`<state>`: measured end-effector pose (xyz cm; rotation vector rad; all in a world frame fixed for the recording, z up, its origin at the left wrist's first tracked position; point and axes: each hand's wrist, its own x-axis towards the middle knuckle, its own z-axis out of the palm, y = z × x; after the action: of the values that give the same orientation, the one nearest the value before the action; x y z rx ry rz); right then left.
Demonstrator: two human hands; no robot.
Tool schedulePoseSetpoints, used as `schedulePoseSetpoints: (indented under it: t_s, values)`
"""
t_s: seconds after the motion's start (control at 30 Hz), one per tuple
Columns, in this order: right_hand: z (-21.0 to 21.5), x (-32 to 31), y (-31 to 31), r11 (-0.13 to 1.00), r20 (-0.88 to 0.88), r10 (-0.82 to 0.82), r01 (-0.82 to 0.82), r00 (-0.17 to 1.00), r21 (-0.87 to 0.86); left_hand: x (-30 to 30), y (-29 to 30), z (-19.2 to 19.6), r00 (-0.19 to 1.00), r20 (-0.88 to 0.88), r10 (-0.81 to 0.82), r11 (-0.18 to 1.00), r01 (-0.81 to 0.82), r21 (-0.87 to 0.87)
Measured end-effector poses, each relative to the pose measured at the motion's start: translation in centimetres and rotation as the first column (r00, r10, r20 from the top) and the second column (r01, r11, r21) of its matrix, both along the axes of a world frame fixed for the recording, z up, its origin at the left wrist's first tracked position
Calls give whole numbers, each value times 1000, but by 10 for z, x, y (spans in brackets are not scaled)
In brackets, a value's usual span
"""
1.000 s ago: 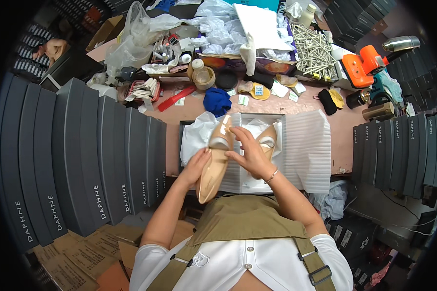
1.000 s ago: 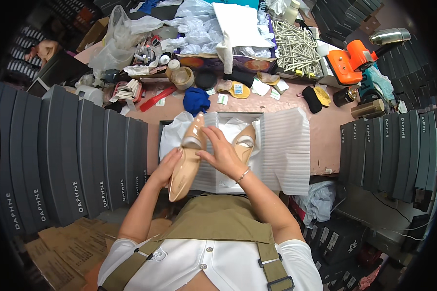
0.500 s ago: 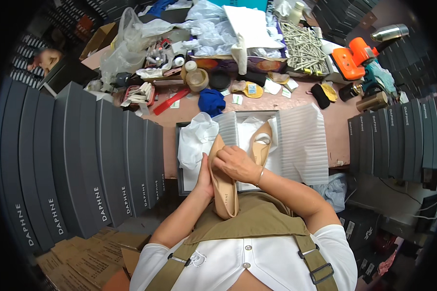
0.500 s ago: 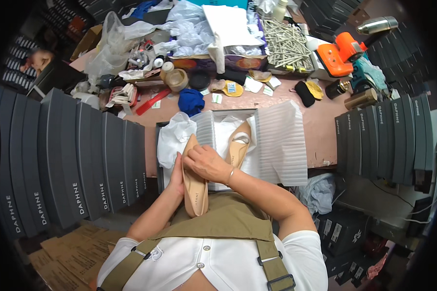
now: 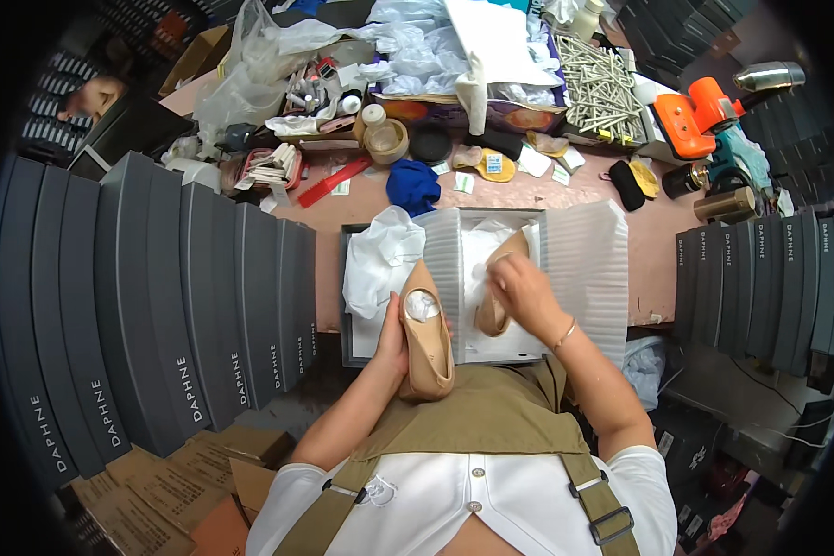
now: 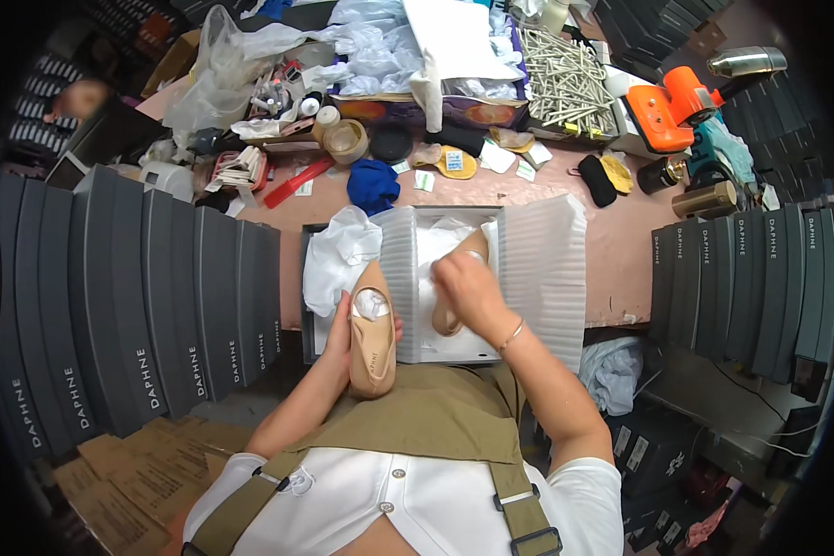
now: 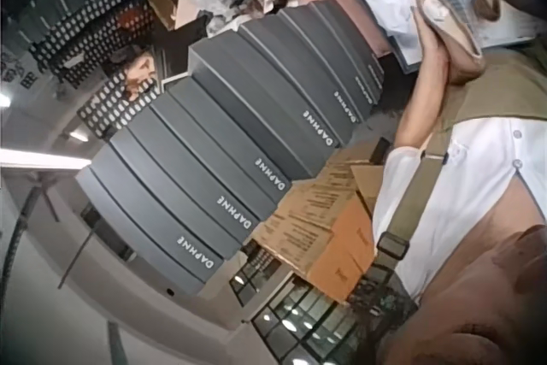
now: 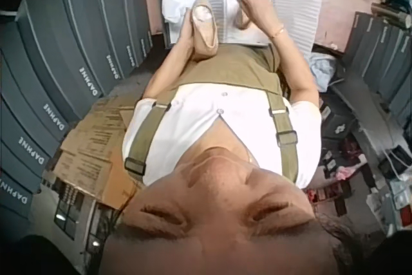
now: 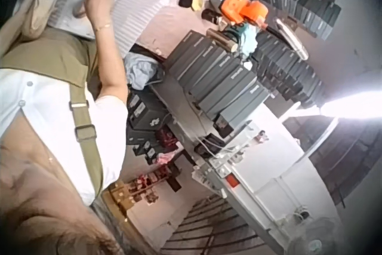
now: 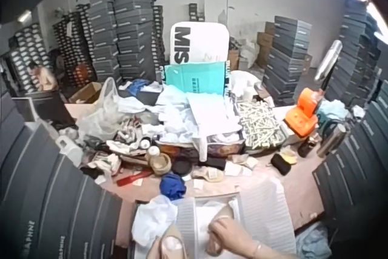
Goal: Packing a pair of high-heeled shoes into a shoebox with protective paper.
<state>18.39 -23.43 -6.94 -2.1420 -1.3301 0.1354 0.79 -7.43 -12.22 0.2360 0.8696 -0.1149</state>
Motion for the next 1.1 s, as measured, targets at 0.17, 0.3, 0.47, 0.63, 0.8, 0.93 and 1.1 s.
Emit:
schedulePoseSetpoints:
  t_s: [0.17,0.3,0.47,0.63,0.8,0.93,1.1]
  values:
    - [6,-35,35,971,-96,208,-218,973,-102,12,-8,9,998,-2,-57,997,57,61]
    - [-18,-53,59,980,-291,27,-82,956,-179,20,-22,26,999,-20,27,989,-23,149]
    - [-27,-62,48,998,-462,-1,-28,887,-55,9,-28,10,999,18,49,989,-51,137]
    - [9,-20,7,977,-444,-213,186,870,-104,9,-4,10,1000,22,14,997,-16,81]
    - [-1,-41,35,943,57,222,-200,973,-267,17,-11,16,993,64,-101,990,94,100]
    - [-27,-55,50,909,265,393,-329,881,-257,16,-16,20,996,55,-73,987,64,149]
    - [-27,-63,40,966,89,243,-233,966,-109,13,-18,17,1000,25,6,982,-11,187]
